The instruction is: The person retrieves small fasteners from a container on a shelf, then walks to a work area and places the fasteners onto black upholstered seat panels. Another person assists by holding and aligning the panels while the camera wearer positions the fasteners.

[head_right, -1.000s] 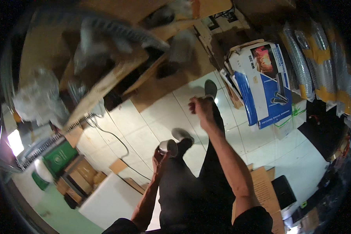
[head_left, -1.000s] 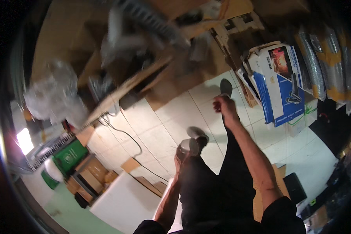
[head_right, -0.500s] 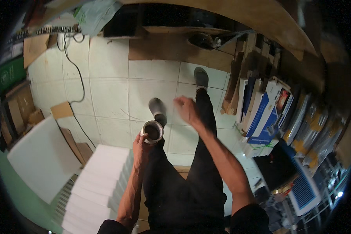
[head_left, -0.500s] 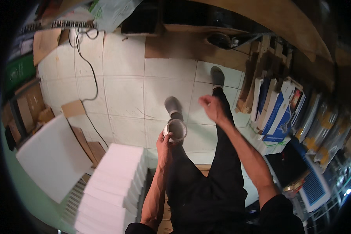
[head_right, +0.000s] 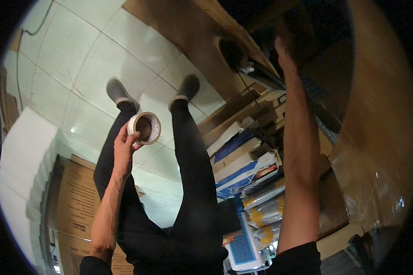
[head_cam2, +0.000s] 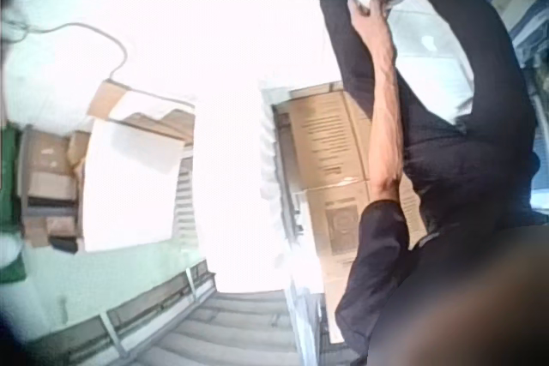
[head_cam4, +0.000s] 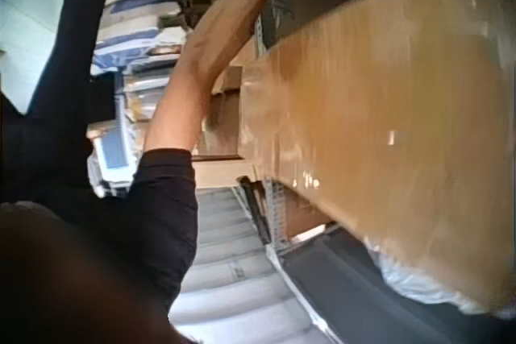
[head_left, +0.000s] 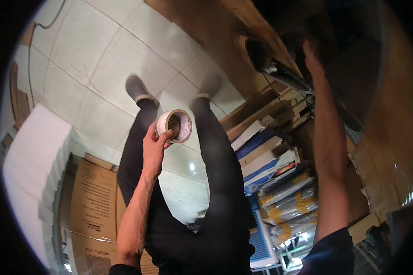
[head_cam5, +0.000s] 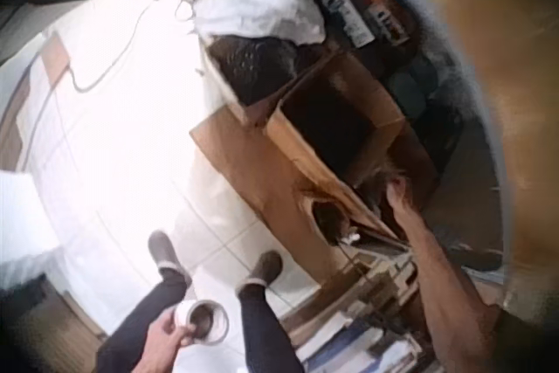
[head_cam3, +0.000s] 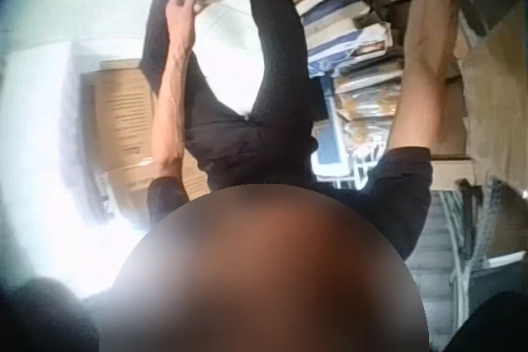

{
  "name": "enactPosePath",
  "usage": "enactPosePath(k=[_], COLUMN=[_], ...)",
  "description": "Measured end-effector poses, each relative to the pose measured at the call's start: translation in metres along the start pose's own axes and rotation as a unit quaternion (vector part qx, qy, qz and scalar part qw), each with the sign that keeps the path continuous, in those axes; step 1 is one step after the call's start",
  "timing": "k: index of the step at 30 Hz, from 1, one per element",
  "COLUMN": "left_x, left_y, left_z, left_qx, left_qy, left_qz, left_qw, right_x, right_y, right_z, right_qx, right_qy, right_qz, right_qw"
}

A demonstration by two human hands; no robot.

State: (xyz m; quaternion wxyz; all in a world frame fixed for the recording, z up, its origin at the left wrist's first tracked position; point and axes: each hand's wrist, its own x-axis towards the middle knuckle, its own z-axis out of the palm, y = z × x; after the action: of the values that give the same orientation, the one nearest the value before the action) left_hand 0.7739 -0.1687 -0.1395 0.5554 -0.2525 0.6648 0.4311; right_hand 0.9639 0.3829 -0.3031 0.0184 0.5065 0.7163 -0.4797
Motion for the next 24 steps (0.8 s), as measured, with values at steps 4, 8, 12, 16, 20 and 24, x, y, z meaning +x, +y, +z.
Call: enactPosePath(k=[4,8,12,16,20,24], left_x=[0.018,0.028,0.034,0.038,0.044,0.046], left_y=[-0.027,-0.034,-0.024,-0.016,-0.019,-0.023], left_z=[0.006,0.000,0.003,0.005,0.006,0.005], left_qx=[-0.003,0.046,-0.001,0.015,0.023,0.015], left_qy=[0.010,0.035,0.003,-0.008,-0.002,-0.002], left_qz=[-0.072,-0.080,-0.071,-0.071,-0.076,-0.057], left_qw=[0.997,0.995,0.998,0.997,0.997,0.998], right_x=[0.025,0.037,0.047,0.060,0.076,0.072], right_y=[0.035,0.029,0.022,0.036,0.056,0.075], right_z=[0.010,0.035,0.019,-0.008,-0.014,-0.009], right_qx=[-0.059,-0.204,-0.254,-0.359,-0.661,-0.567], right_qy=[-0.073,-0.060,-0.100,-0.112,-0.072,-0.028], right_qz=[-0.010,0.114,0.056,-0.013,-0.304,-0.202], right_qw=[0.995,0.971,0.960,0.926,0.683,0.798])
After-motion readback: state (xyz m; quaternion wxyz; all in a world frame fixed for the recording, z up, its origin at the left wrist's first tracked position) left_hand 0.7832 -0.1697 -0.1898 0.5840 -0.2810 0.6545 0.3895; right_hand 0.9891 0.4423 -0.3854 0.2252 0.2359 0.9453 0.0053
